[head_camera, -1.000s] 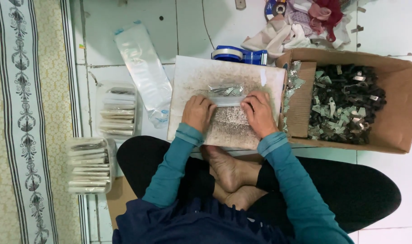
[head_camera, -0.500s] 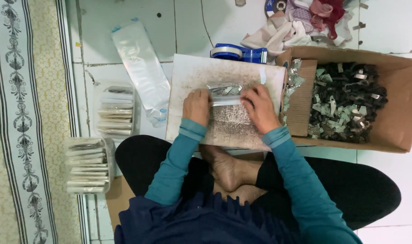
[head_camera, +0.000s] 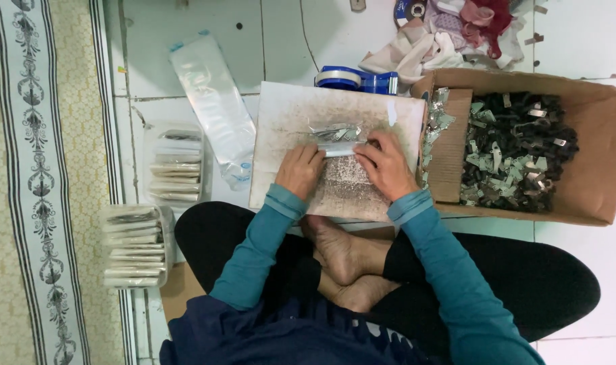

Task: The person picks up metal clips from a cardboard box, places them inside a plastic bag, and then seals the bag with tape.

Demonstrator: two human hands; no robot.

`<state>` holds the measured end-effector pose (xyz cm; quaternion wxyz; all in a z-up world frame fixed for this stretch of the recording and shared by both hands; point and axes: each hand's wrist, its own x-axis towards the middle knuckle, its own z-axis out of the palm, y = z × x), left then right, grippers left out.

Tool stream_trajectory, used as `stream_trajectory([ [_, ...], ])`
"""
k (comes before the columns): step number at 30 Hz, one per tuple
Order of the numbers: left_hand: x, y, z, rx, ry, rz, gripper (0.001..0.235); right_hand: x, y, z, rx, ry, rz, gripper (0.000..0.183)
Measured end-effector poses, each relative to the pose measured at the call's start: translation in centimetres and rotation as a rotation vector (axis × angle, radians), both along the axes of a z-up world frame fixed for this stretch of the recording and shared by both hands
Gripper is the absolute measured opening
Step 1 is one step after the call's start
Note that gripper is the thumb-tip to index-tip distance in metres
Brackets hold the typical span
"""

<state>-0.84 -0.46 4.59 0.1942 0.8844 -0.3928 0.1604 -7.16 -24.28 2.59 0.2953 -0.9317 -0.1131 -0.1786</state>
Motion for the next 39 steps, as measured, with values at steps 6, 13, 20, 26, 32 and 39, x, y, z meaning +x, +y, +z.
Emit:
stream_trajectory([
  [6,0.5,-0.2,-3.1,-0.026,-0.071,0.036,0.014,-0.1,0.4,-0.2,0.004,0.018,-0.052,0.011],
  [13,1.3,0.0,-4.8,-0.072,0.176,0.142,0.018,0.6,0.3,-0.2,0.11,0.146,-0.138,0.014],
  [20,2.1,-0.4,-4.2,0.093,0.491,0.321,0.029,1.2,0.0,0.4,0.221,0.372,-0.22,0.016],
  [26,2.1,-1.2,-3.6,0.158,0.602,0.435,0.03,1.2,-0.1,-0.5,0.222,0.406,-0.274,0.017],
  [32,0.9,-2.1,-1.2,-0.019,0.435,0.29,0.019,0.9,0.9,1.1,0.205,0.354,-0.217,0.015],
  [39,-0.2,-0.9,-2.6,0.001,0.012,0.086,0.011,0.2,0.5,-0.7,0.035,0.078,-0.124,0.015],
])
